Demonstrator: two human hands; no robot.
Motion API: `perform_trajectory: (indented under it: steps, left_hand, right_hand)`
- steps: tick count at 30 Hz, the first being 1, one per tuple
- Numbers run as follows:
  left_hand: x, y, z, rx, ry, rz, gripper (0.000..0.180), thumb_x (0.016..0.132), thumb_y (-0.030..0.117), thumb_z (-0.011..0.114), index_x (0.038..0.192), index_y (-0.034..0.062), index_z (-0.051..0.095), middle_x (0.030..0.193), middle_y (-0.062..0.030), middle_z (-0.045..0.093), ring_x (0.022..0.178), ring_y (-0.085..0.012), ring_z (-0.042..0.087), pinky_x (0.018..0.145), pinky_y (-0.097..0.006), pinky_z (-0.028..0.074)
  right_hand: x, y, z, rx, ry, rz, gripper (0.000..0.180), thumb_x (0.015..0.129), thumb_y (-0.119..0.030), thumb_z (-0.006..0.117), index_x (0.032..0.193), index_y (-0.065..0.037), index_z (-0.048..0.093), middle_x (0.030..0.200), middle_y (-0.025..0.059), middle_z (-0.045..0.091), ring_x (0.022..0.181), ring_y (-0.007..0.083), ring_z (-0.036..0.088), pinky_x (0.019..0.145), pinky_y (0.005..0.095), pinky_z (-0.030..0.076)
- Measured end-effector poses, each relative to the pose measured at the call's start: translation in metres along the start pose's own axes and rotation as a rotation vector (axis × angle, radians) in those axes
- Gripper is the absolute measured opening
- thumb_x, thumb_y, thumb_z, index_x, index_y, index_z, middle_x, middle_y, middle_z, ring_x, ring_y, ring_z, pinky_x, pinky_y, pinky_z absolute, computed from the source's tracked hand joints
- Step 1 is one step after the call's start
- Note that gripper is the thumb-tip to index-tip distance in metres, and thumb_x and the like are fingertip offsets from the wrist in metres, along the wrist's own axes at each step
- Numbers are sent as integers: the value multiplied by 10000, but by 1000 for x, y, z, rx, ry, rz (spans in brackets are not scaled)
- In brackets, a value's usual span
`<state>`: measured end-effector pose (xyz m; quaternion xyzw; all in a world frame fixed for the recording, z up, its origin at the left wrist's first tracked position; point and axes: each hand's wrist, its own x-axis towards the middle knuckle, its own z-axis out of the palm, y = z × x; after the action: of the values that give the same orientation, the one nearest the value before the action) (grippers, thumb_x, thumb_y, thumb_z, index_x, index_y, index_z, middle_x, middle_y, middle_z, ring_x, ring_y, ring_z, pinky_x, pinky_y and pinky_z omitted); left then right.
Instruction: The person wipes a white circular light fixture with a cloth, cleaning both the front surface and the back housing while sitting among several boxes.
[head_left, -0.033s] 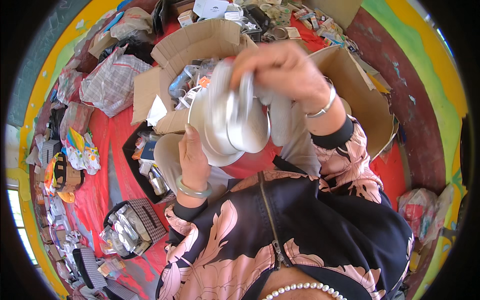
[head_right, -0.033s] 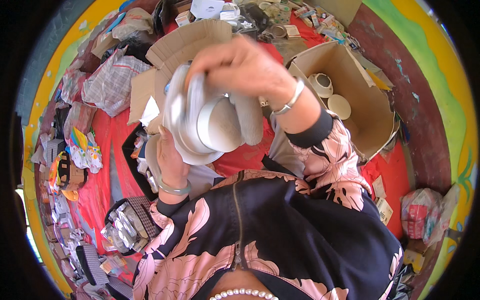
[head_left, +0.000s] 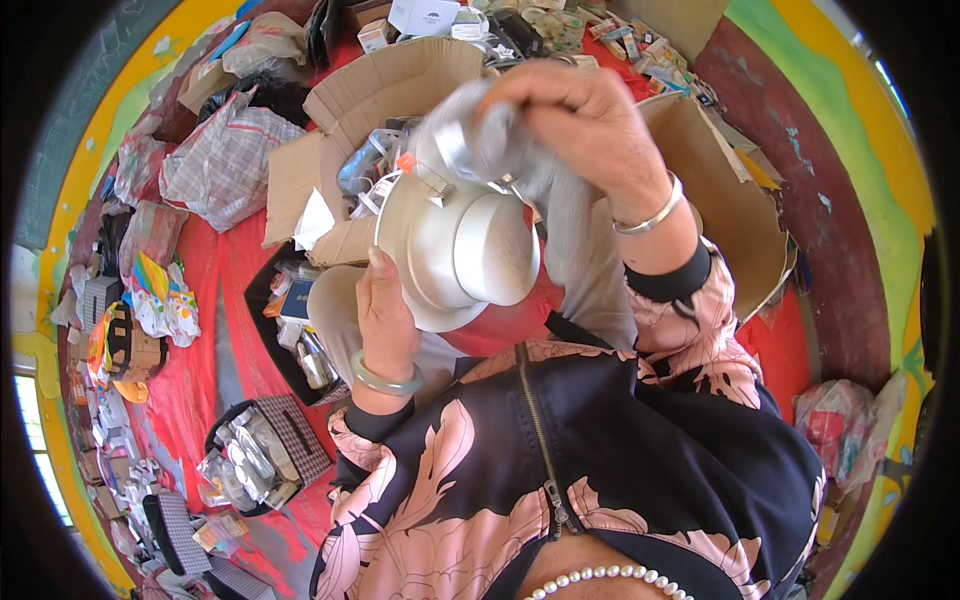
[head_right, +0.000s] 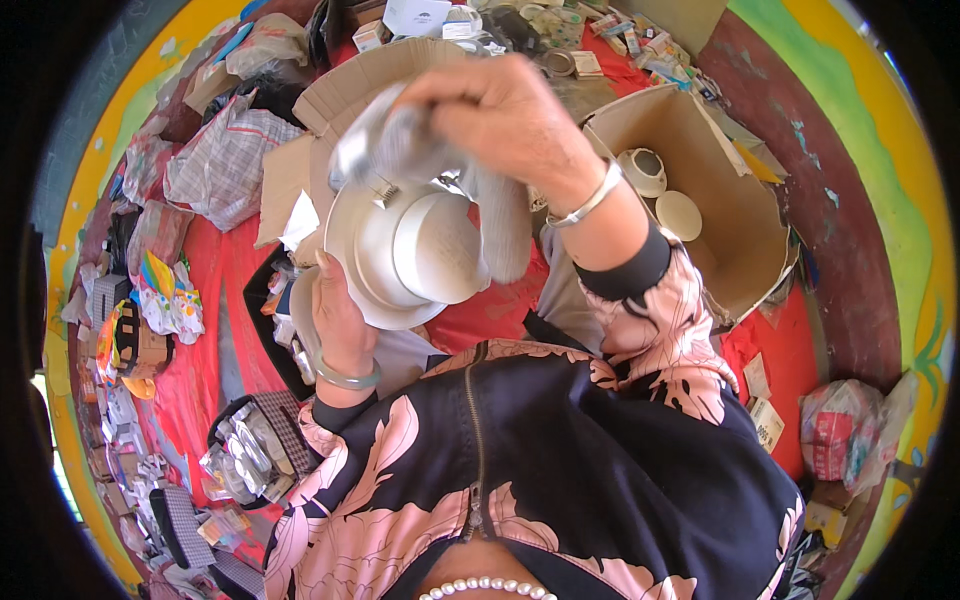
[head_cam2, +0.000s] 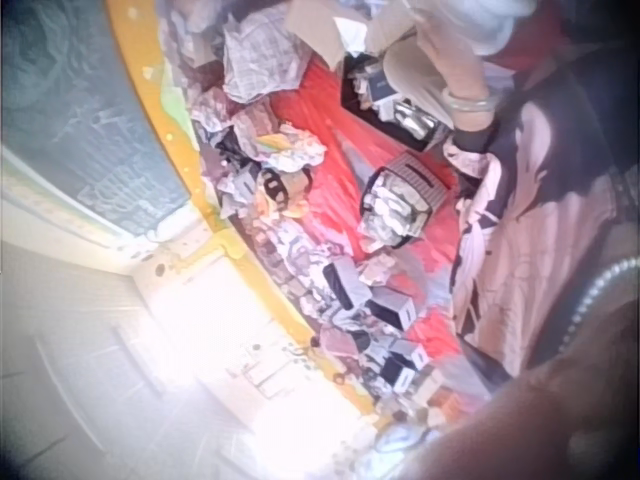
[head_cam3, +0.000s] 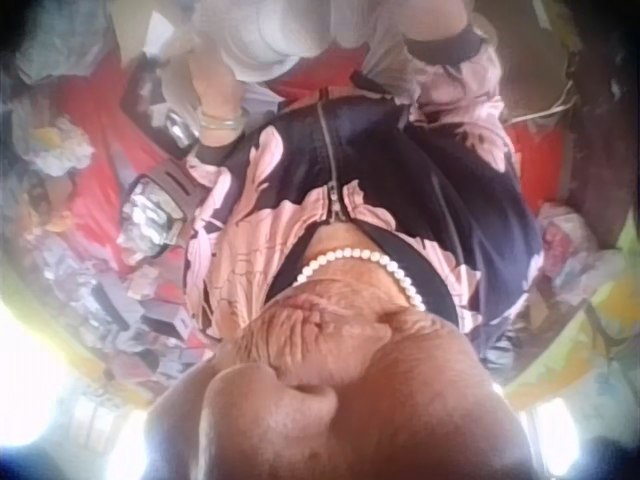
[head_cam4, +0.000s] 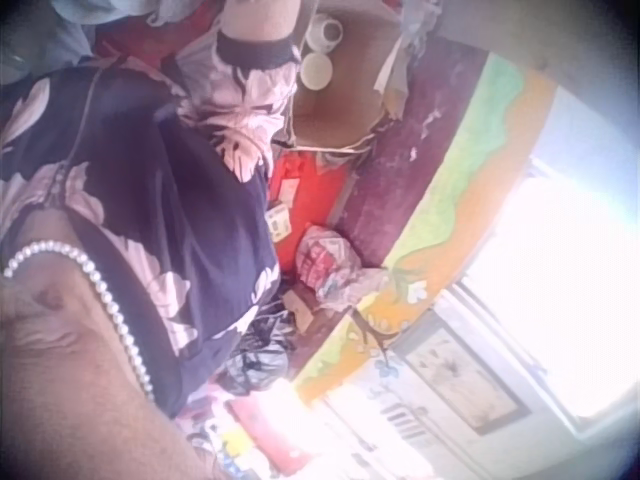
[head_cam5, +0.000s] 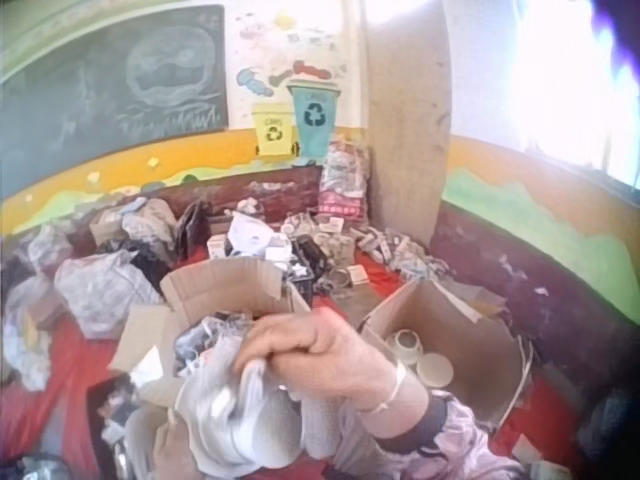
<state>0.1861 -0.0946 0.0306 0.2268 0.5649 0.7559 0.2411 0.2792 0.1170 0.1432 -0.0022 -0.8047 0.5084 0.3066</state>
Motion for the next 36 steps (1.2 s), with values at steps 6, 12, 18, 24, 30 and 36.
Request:
perform_trajectory:
  steps: [6, 12, 18, 24, 30, 36]
  left_hand:
    - [5, 2, 7, 86, -23, 116, 537, 989, 425, 340, 1088, -54, 562, 859, -23, 597, 771, -89, 530, 655, -235, 438]
    - [5, -4, 7, 410, -24, 236, 518, 1002, 399, 302, 1098, -39, 562, 971, -74, 615, 855, -116, 541, 728, -262, 439]
    - [4, -25, -6, 429, 91, 304, 401, 976, 274, 391, 1199, -41, 499, 1014, -123, 610, 889, -173, 571, 761, -284, 452]
    - [7, -34, -24, 1086, 223, 525, 414, 952, 177, 443, 1308, -27, 396, 1059, -164, 588, 905, -239, 588, 810, -321, 459]
    - [24, 9, -7, -498, 94, -27, 538, 994, 403, 226, 1345, 20, 368, 1341, -109, 448, 1203, -251, 458, 1000, -368, 371]
    - [36, 7, -35, -622, 125, 18, 534, 987, 403, 258, 1383, 52, 325, 1400, -112, 389, 1266, -288, 405, 1049, -433, 346]
  right_hand:
    - [-12, -13, 40, -721, -141, -542, 212, 647, -26, 580, 852, -23, 632, 823, 99, 552, 792, 286, 536, 710, 354, 463]
    - [-22, -1, 86, -999, -87, -391, 250, 669, -108, 570, 882, 13, 622, 914, 96, 563, 886, 247, 517, 729, 319, 452]
    - [-34, 3, 101, -847, -276, -384, 232, 674, -142, 569, 849, -3, 631, 914, 89, 563, 923, 222, 502, 712, 291, 430]
    - [-64, 18, 128, -1057, -348, -646, 242, 651, -224, 572, 776, -49, 682, 916, 49, 555, 911, 207, 472, 694, 270, 401]
    - [-85, 25, 128, -875, -385, -562, 343, 634, -209, 594, 907, -9, 641, 934, 60, 540, 916, 221, 484, 689, 283, 407]
    - [-81, 63, 92, -727, -246, -444, 246, 695, -115, 567, 924, -46, 628, 932, 103, 557, 871, 267, 555, 716, 370, 471]
